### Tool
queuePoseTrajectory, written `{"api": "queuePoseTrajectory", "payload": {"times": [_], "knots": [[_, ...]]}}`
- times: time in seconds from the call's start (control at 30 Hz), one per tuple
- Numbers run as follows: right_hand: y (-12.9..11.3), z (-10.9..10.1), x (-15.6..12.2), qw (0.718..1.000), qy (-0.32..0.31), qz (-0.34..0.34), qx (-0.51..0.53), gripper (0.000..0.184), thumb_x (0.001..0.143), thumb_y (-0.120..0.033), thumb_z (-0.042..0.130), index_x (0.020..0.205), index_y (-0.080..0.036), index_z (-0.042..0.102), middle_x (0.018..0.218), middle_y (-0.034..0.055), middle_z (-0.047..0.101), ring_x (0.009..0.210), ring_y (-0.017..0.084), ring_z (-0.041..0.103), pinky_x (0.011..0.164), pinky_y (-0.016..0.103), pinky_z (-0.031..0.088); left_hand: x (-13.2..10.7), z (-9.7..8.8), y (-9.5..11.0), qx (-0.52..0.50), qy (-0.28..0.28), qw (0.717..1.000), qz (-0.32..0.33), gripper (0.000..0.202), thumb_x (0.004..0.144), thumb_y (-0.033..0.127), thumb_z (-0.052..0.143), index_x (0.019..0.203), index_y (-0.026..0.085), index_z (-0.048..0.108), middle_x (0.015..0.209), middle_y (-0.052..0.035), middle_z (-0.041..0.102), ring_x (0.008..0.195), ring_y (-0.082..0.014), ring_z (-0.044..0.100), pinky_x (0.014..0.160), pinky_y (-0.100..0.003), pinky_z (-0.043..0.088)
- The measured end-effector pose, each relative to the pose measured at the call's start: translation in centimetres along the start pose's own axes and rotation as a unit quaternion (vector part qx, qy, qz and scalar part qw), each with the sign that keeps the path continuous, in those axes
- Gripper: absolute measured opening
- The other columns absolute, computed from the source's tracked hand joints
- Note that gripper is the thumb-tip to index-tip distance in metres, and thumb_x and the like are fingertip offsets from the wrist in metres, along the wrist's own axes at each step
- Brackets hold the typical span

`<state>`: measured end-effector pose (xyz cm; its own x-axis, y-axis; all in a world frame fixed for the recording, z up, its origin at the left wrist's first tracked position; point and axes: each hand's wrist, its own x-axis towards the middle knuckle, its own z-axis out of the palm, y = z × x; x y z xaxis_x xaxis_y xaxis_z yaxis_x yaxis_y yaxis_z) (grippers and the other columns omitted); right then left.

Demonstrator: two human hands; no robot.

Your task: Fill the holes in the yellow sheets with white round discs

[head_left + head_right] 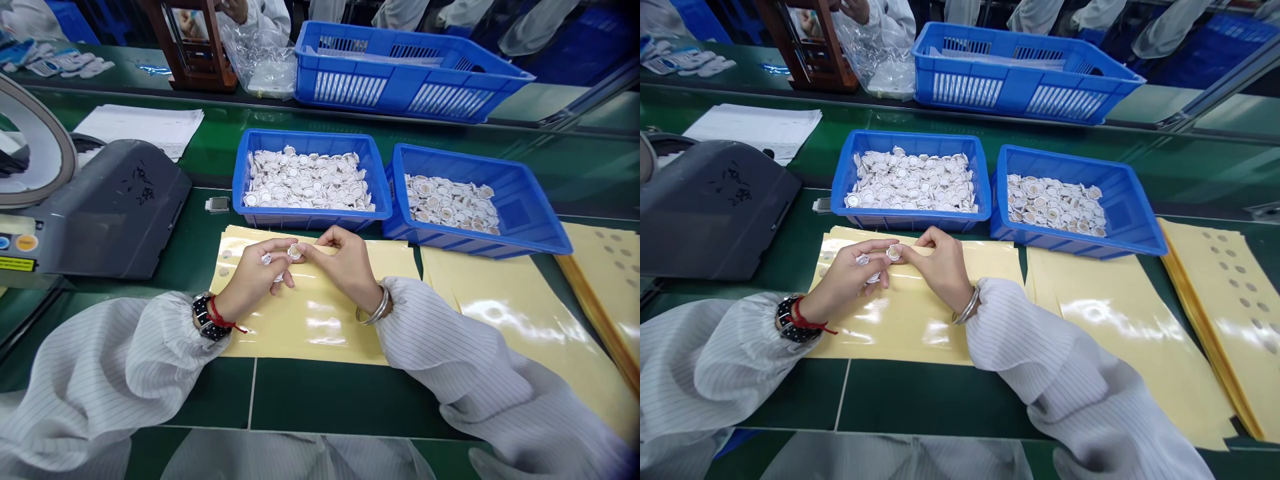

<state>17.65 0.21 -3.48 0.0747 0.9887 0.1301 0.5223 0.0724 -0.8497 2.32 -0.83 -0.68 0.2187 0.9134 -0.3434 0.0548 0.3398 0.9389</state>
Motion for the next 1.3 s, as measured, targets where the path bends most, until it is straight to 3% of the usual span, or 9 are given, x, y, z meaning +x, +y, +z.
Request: {"api": "queuePoseTrajectory", "payload": {"times": [0.37,1.3], "knots": [[-0.01,0.15,0.02,1.000,0.002,-0.010,0.002,0.040,0.062,-0.050,0.069,0.057,-0.017,0.048,0.054,-0.0038,0.048,0.052,0.009,0.042,0.048,0.023,0.032,-0.01,0.01,-0.14,0.002,-0.002,1.000,0.007,0.034,0.074,0.017,0.057,0.107,0.007,0.057,0.048,0.0013,0.057,0.033,-0.0060,0.040,0.033,-0.017,0.030],[0.31,0.33,0.02,1.000,0.005,-0.024,-0.014,0.041,0.063,-0.052,0.068,0.057,-0.017,0.048,0.056,-0.0033,0.050,0.054,0.010,0.045,0.050,0.023,0.033,-0.08,0.10,-0.09,0.010,0.007,1.000,0.013,0.031,0.076,0.016,0.056,0.105,0.007,0.058,0.045,0.0021,0.055,0.033,-0.0063,0.041,0.033,-0.016,0.030]]}}
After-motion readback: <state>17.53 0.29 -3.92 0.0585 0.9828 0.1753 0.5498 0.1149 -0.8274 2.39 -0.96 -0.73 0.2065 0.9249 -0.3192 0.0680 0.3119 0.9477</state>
